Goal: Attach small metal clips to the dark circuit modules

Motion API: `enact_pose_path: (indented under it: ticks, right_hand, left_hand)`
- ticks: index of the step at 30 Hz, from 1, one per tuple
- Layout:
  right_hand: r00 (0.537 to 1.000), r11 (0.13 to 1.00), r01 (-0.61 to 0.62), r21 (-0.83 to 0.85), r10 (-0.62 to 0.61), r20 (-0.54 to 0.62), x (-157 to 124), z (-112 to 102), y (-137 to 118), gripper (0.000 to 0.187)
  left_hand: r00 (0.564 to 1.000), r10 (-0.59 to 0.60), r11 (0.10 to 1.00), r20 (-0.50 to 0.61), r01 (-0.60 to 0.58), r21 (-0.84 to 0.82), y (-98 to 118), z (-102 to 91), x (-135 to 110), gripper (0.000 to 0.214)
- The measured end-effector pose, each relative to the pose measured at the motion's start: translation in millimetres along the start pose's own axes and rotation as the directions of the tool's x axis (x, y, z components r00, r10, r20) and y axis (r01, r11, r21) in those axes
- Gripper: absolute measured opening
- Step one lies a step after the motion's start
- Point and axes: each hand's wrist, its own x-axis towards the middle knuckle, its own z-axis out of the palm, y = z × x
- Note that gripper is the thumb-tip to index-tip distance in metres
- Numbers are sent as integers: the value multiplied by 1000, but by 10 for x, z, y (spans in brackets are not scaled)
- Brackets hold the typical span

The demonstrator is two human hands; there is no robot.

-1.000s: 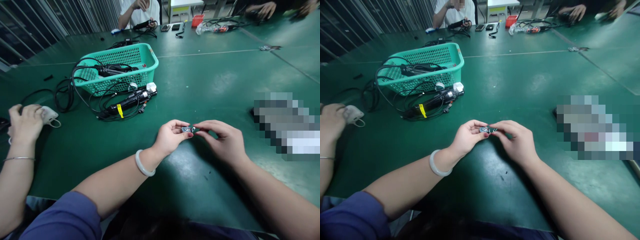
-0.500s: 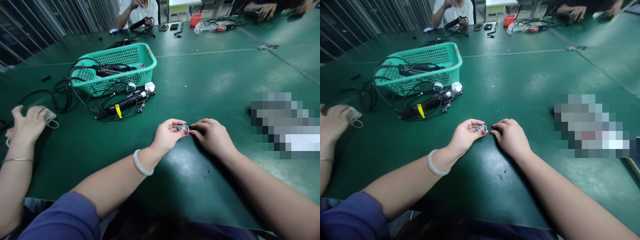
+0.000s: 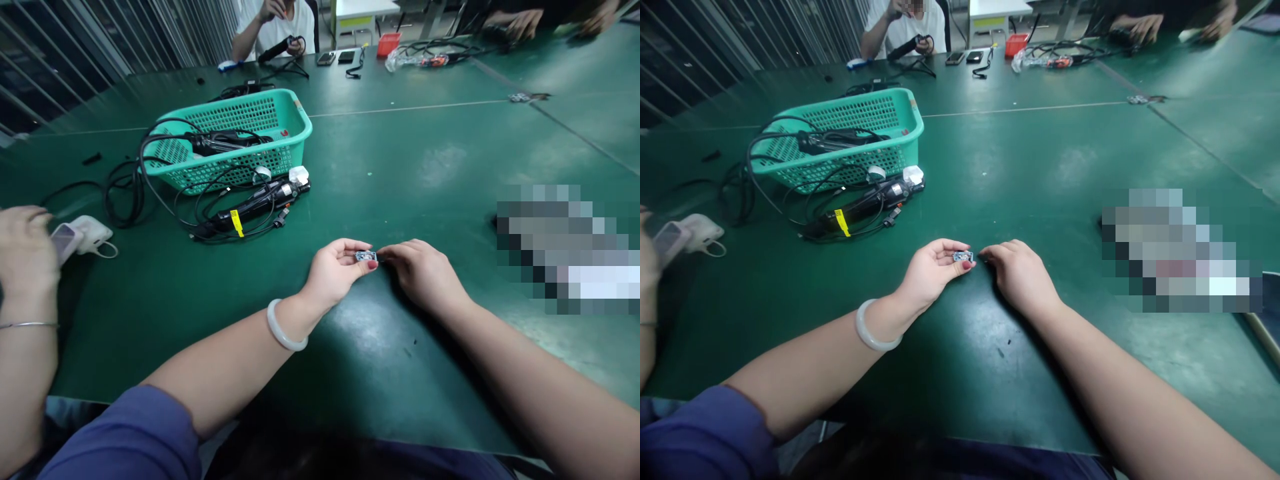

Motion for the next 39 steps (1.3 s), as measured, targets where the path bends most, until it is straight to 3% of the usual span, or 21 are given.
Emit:
enact_pose_path:
  ticks: [6, 13, 20, 31, 35, 39]
  right_hand:
    - [962, 933, -270, 236, 269, 39, -9, -3, 30, 13]
    - [954, 922, -292, 255, 299, 11, 117, 22, 25, 14]
    - [902, 825, -428, 370, 412, 127, 110, 1, -43, 14]
    - [925, 890, -362, 276, 379, -8, 163, 93, -19, 7]
    - [936, 921, -352, 166, 351, 37, 134, 50, -54, 10]
    - [972, 973, -229, -6, 229, 54, 80, 31, -124, 17]
  left_hand:
    - [1000, -5, 1000, 6, 5, -2, -5, 4, 7, 30]
    - [999, -11, 1000, 35, 12, -17, -5, -5, 1, 30]
    - [999, -42, 998, 10, 42, -41, -2, 11, 7, 29]
    - [996, -77, 997, -38, 77, -17, 44, 33, 14, 26]
    - [997, -53, 999, -49, 54, 7, 36, 27, 21, 25]
    - [998, -45, 999, -43, 46, 28, 24, 18, 20, 25]
